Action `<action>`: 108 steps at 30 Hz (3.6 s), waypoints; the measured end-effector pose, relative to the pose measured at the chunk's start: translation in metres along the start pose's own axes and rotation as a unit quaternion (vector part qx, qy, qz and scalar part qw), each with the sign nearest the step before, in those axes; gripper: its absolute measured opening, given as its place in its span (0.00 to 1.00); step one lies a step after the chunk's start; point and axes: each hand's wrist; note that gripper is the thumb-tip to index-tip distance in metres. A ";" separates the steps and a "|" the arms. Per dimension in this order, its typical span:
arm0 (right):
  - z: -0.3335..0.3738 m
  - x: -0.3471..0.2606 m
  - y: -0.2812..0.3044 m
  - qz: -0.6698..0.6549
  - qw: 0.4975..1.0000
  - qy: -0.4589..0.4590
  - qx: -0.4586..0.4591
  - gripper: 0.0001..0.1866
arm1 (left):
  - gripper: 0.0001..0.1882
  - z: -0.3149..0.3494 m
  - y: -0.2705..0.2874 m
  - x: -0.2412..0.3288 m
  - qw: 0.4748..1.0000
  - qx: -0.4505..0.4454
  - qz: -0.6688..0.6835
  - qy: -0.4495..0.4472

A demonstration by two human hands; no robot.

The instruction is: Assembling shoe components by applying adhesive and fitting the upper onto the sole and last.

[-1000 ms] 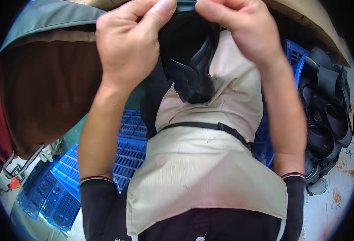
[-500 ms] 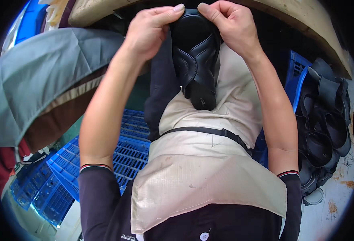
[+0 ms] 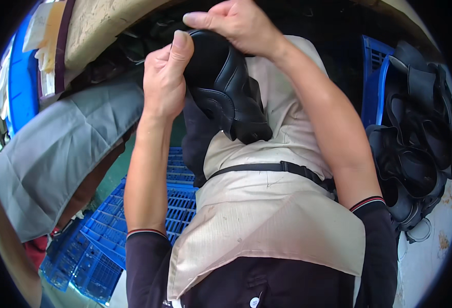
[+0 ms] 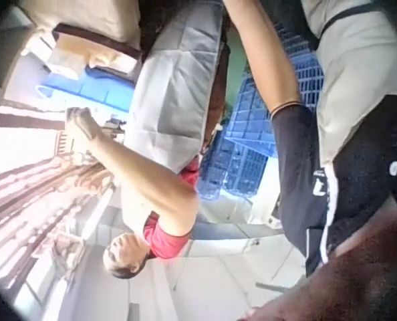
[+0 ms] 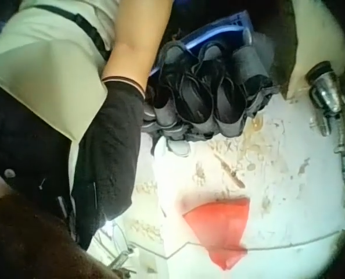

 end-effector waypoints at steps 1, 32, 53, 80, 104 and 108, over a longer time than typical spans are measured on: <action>0.002 0.007 0.000 0.033 0.999 0.018 0.006 0.32 | 0.25 0.002 0.000 -0.007 0.999 0.019 0.026 0.029; 0.031 0.039 0.001 0.041 0.996 -0.032 0.078 0.34 | 0.41 0.002 -0.002 -0.042 0.968 0.067 0.229 0.076; 0.113 -0.028 -0.077 0.033 0.905 -0.387 -0.172 0.19 | 0.37 0.042 0.088 -0.067 0.916 -0.060 0.391 0.075; 0.060 0.026 -0.119 0.027 0.994 -0.105 0.016 0.29 | 0.38 0.080 0.086 -0.051 0.942 0.154 0.294 0.052; 0.059 -0.119 -0.060 -0.028 0.997 0.060 0.042 0.08 | 0.52 0.007 0.009 0.020 0.985 -0.038 0.119 -0.120; 0.067 -0.109 -0.050 -0.129 0.990 0.006 0.056 0.07 | 0.50 0.012 0.002 0.006 0.986 -0.032 0.131 -0.094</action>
Point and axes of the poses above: each hand's wrist, its own z-axis away from the middle knuckle, its own y-axis out of the back of the hand, x = y × z, and after that the axes turned 12 degrees about -z, right-handed
